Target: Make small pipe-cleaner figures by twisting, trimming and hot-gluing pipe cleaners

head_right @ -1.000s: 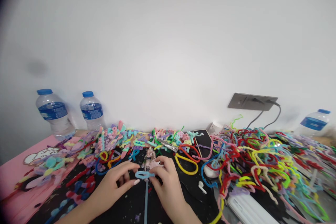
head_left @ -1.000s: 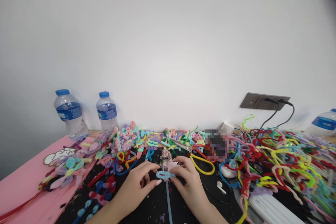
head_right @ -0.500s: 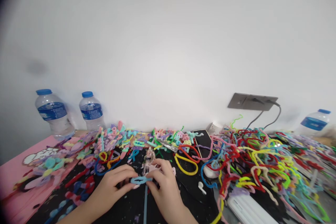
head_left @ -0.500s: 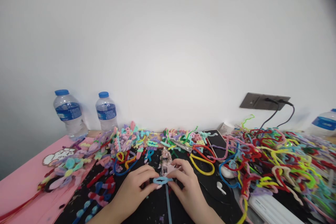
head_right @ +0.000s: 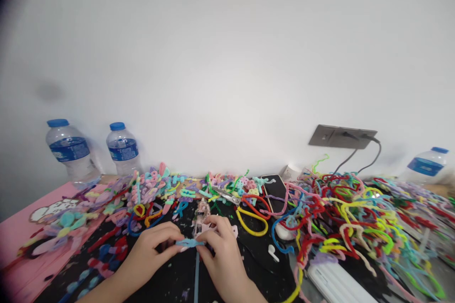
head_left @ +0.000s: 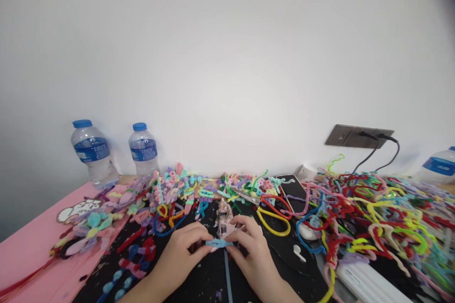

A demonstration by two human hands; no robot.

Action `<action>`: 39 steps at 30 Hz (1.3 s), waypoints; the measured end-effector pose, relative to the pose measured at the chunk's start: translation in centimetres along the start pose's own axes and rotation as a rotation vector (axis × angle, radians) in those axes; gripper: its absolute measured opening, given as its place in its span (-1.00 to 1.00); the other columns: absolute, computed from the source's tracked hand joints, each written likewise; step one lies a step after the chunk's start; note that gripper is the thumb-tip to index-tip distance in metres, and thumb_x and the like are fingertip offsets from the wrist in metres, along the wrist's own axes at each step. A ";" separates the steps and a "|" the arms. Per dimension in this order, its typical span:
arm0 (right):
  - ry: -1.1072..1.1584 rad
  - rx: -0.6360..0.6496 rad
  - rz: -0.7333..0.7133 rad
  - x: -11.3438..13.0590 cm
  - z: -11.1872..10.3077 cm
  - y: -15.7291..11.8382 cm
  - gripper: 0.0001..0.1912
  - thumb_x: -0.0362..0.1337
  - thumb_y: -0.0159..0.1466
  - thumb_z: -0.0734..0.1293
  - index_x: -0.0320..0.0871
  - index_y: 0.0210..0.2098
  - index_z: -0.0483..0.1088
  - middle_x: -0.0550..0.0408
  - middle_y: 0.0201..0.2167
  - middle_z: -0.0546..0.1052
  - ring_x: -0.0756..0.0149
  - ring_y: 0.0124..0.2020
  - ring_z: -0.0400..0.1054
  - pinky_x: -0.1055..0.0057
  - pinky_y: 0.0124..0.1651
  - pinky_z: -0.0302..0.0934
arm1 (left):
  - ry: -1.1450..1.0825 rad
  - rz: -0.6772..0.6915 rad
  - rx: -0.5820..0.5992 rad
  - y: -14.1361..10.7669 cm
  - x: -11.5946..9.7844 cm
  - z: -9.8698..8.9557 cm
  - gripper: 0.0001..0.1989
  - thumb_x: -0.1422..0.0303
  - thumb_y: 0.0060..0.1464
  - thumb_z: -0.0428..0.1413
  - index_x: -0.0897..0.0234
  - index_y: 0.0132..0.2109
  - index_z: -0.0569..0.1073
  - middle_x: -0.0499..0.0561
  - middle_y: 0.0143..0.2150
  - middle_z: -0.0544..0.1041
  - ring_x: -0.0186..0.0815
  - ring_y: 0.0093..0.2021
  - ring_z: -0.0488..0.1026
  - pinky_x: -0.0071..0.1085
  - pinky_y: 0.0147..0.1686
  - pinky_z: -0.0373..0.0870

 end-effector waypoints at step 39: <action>-0.032 0.015 0.012 0.1 0.2 -0.2 -0.81 -0.53 0.12 0.30 -0.10 -0.39 0.39 0.04 -0.14 0.34 0.26 -0.19 0.28 0.34 -0.16 0.22 | -0.001 -0.025 -0.046 0.0 -0.2 -0.3 -0.87 0.45 0.00 0.13 0.31 -0.48 0.49 -0.04 -0.49 0.45 -0.37 -0.46 0.38 -0.52 -0.45 0.25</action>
Point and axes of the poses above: each hand's wrist, its own y-axis towards the middle knuckle, its own z-axis out of the palm, x = y × z, the point moved 7 cm from there along y, towards the middle knuckle
